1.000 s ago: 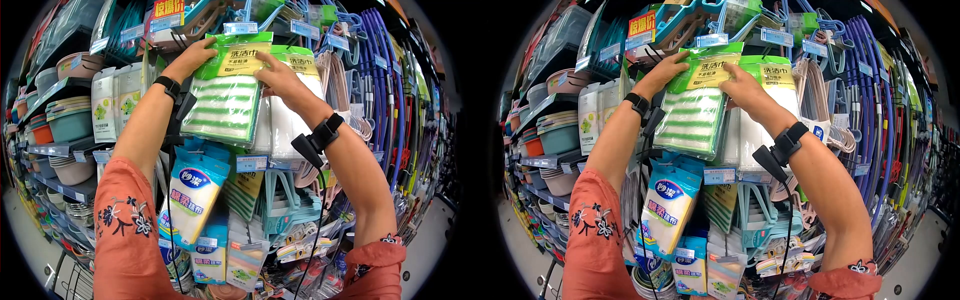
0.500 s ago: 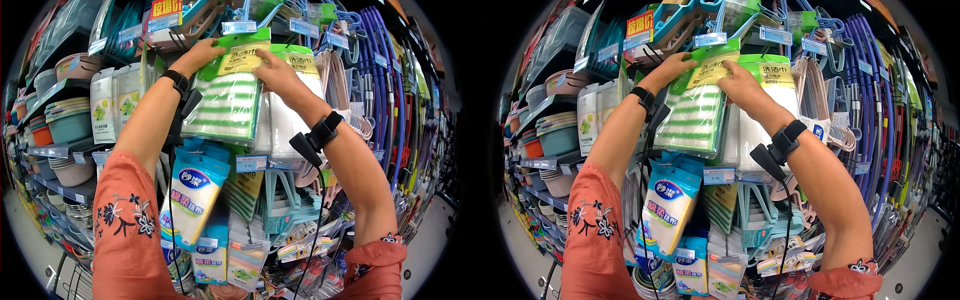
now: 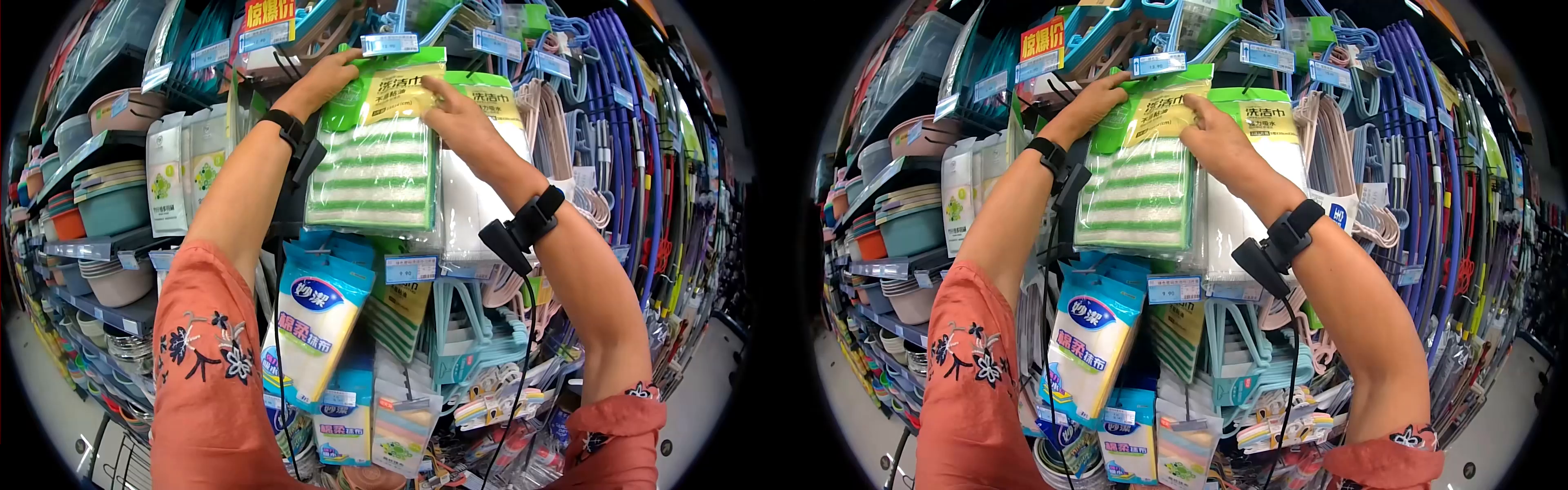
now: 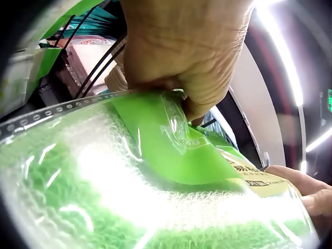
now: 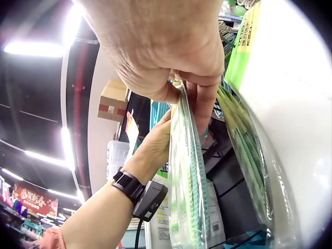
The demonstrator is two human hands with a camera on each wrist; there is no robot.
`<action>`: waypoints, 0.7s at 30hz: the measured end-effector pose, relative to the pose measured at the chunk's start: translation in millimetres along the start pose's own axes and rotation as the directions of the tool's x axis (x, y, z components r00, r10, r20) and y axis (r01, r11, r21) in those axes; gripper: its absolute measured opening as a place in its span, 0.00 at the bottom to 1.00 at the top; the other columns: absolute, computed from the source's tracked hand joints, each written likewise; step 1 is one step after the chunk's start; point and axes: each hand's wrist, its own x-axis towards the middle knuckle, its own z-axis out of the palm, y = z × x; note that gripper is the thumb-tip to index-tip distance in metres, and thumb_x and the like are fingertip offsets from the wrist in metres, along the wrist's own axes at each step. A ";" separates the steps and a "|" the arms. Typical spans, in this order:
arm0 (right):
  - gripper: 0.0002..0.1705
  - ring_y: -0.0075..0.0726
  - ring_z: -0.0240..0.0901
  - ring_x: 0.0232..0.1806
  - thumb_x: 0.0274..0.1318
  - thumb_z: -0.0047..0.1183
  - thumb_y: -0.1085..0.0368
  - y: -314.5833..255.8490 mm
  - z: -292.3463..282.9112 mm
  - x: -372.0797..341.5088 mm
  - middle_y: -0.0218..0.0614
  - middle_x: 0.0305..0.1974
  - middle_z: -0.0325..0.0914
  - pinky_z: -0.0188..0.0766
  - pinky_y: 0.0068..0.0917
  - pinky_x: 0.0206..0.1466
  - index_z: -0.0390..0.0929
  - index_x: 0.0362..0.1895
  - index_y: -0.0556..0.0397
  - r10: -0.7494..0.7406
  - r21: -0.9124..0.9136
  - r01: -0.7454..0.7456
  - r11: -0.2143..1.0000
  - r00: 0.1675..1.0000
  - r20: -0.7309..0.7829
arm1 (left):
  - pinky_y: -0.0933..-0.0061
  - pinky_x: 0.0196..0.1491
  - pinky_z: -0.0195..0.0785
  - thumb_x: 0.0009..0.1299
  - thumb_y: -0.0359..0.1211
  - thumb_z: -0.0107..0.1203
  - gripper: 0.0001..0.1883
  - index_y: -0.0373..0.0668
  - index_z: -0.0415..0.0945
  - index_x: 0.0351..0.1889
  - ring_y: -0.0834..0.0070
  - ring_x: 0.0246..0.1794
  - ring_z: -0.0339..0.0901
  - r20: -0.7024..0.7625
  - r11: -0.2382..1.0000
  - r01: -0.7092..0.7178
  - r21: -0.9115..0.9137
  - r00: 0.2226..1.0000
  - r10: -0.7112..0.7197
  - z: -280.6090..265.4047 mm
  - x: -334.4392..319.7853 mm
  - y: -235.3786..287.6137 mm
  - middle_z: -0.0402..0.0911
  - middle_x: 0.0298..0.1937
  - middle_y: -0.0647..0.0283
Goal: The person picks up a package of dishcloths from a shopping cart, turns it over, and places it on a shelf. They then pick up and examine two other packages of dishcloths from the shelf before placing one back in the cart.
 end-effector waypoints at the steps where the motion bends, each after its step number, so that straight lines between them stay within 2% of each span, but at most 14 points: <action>1: 0.36 0.28 0.73 0.38 0.59 0.48 0.65 1.0 -0.2 0.5 0.43 0.47 0.78 0.71 0.25 0.41 0.60 0.72 0.59 -0.002 0.003 0.002 1.000 1.000 0.003 | 0.79 0.51 0.69 0.68 0.30 0.46 0.28 0.34 0.68 0.68 0.77 0.48 0.76 0.002 1.000 0.004 -0.005 1.000 -0.004 0.3 2.3 -1.4 0.78 0.56 0.58; 3: 0.36 0.24 0.69 0.39 0.62 0.50 0.62 4.4 -0.9 2.3 0.34 0.43 0.75 0.68 0.22 0.39 0.60 0.74 0.53 -0.005 0.010 0.005 1.000 1.000 0.008 | 0.79 0.50 0.69 0.68 0.29 0.46 0.28 0.34 0.68 0.68 0.77 0.47 0.76 0.001 1.000 -0.007 -0.002 1.000 0.007 0.7 4.8 -2.6 0.78 0.55 0.59; 6: 0.36 0.24 0.69 0.39 0.61 0.50 0.63 6.2 -1.5 4.6 0.35 0.44 0.76 0.68 0.23 0.39 0.60 0.74 0.52 0.006 0.026 -0.006 1.000 1.000 0.005 | 0.79 0.49 0.69 0.68 0.29 0.46 0.27 0.34 0.68 0.67 0.77 0.46 0.76 -0.004 0.999 -0.040 0.022 0.999 0.040 0.8 8.7 -3.7 0.79 0.54 0.60; 9: 0.36 0.26 0.70 0.41 0.61 0.51 0.62 5.5 -1.5 7.1 0.37 0.45 0.75 0.70 0.25 0.41 0.60 0.74 0.53 0.004 0.006 -0.004 1.000 1.000 0.004 | 0.79 0.49 0.69 0.68 0.29 0.45 0.27 0.35 0.69 0.67 0.77 0.44 0.77 -0.003 0.998 -0.040 0.045 0.999 0.041 1.1 17.7 -12.8 0.80 0.52 0.61; 12: 0.37 0.32 0.76 0.36 0.56 0.47 0.66 5.2 0.4 9.1 0.48 0.47 0.79 0.74 0.27 0.38 0.60 0.71 0.63 -0.035 0.009 0.035 0.999 0.999 -0.010 | 0.78 0.48 0.69 0.68 0.29 0.45 0.27 0.35 0.69 0.67 0.77 0.43 0.77 -0.017 0.997 -0.022 0.078 1.000 0.024 2.0 21.3 -19.3 0.81 0.50 0.60; 14: 0.38 0.33 0.76 0.36 0.56 0.47 0.65 6.5 1.0 11.0 0.49 0.48 0.78 0.75 0.28 0.37 0.59 0.71 0.65 -0.039 0.023 0.039 0.999 0.999 0.000 | 0.77 0.48 0.70 0.68 0.29 0.45 0.26 0.34 0.70 0.66 0.76 0.43 0.77 -0.039 0.997 0.001 0.081 0.999 0.003 5.1 11.1 -3.7 0.81 0.50 0.59; 16: 0.38 0.33 0.77 0.37 0.56 0.47 0.65 6.6 2.3 10.7 0.50 0.49 0.78 0.77 0.28 0.36 0.59 0.71 0.66 -0.032 0.034 0.032 0.999 0.999 0.010 | 0.76 0.49 0.70 0.67 0.29 0.45 0.27 0.36 0.70 0.67 0.74 0.43 0.77 0.010 0.985 -0.020 0.174 1.000 0.019 2.2 11.1 2.4 0.81 0.50 0.58; 20: 0.38 0.35 0.79 0.38 0.56 0.47 0.65 3.6 3.7 7.5 0.51 0.51 0.77 0.79 0.29 0.36 0.58 0.71 0.67 0.006 0.060 -0.008 0.998 1.000 0.030 | 0.74 0.52 0.69 0.67 0.29 0.45 0.28 0.40 0.70 0.68 0.70 0.45 0.78 0.075 0.966 -0.113 0.231 0.992 0.098 2.3 14.8 -5.1 0.82 0.52 0.54; 21: 0.38 0.36 0.79 0.38 0.56 0.47 0.66 2.9 4.6 6.7 0.51 0.52 0.76 0.79 0.29 0.36 0.58 0.71 0.67 0.018 0.068 -0.021 0.997 0.999 0.037 | 0.71 0.54 0.69 0.66 0.29 0.44 0.28 0.41 0.71 0.67 0.65 0.48 0.78 0.068 0.965 -0.091 0.246 0.995 0.077 5.1 14.3 -6.7 0.81 0.53 0.50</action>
